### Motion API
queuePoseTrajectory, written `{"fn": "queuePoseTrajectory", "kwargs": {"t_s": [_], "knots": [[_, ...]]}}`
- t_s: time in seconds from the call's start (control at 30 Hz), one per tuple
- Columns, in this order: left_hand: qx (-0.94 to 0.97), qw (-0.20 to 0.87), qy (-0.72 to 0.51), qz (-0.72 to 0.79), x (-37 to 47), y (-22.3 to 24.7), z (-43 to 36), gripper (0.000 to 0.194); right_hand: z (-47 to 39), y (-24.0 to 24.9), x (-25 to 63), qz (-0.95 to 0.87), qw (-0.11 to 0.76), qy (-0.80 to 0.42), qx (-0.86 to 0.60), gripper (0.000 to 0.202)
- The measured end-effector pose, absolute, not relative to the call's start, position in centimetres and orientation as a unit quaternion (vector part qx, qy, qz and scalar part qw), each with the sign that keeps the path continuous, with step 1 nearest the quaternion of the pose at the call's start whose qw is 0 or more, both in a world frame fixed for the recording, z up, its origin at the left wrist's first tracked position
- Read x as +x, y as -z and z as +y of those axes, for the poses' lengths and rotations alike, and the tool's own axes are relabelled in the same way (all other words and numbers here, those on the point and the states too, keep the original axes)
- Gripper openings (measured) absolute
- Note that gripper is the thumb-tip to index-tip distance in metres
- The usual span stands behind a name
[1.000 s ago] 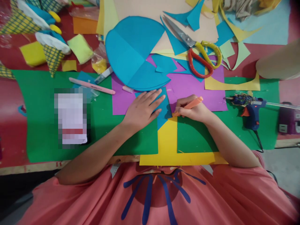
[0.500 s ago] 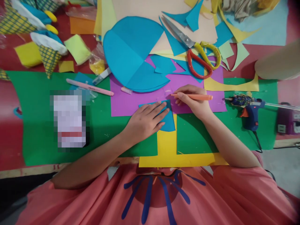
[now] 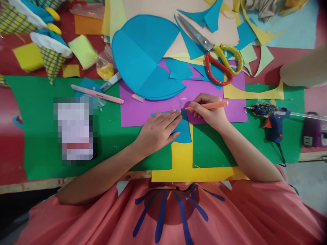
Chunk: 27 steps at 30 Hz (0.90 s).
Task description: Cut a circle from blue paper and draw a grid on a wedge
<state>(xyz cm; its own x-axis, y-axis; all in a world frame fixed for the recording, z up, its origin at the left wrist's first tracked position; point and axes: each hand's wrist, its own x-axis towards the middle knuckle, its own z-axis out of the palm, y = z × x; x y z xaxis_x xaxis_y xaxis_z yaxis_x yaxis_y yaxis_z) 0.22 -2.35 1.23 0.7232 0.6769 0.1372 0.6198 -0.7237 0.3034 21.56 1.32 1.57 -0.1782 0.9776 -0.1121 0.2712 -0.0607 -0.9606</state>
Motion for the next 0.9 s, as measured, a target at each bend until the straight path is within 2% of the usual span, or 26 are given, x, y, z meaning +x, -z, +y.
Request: {"fn": "queuePoseTrajectory", "kwargs": {"t_s": [0.27, 0.53, 0.73, 0.9], "knots": [[0.925, 0.101, -0.127, 0.343, 0.2, -1.2, -2.3, 0.04, 1.2, -1.7, 21.4, -0.601, 0.35, -0.481, -0.533, 0.022], [0.917, 0.133, -0.111, 0.358, 0.2, -1.2, -2.4, 0.04, 1.3, -1.8, 21.5, -0.617, 0.325, -0.474, -0.538, 0.026], [0.921, 0.129, -0.116, 0.35, 0.0, -0.7, -2.0, 0.043, 1.2, -1.7, 21.7, -0.565, 0.38, -0.501, -0.534, 0.03], [0.923, 0.122, -0.13, 0.341, -0.1, -0.2, -1.7, 0.042, 1.2, -1.3, 21.6, -0.606, 0.36, -0.48, -0.522, 0.028]]}}
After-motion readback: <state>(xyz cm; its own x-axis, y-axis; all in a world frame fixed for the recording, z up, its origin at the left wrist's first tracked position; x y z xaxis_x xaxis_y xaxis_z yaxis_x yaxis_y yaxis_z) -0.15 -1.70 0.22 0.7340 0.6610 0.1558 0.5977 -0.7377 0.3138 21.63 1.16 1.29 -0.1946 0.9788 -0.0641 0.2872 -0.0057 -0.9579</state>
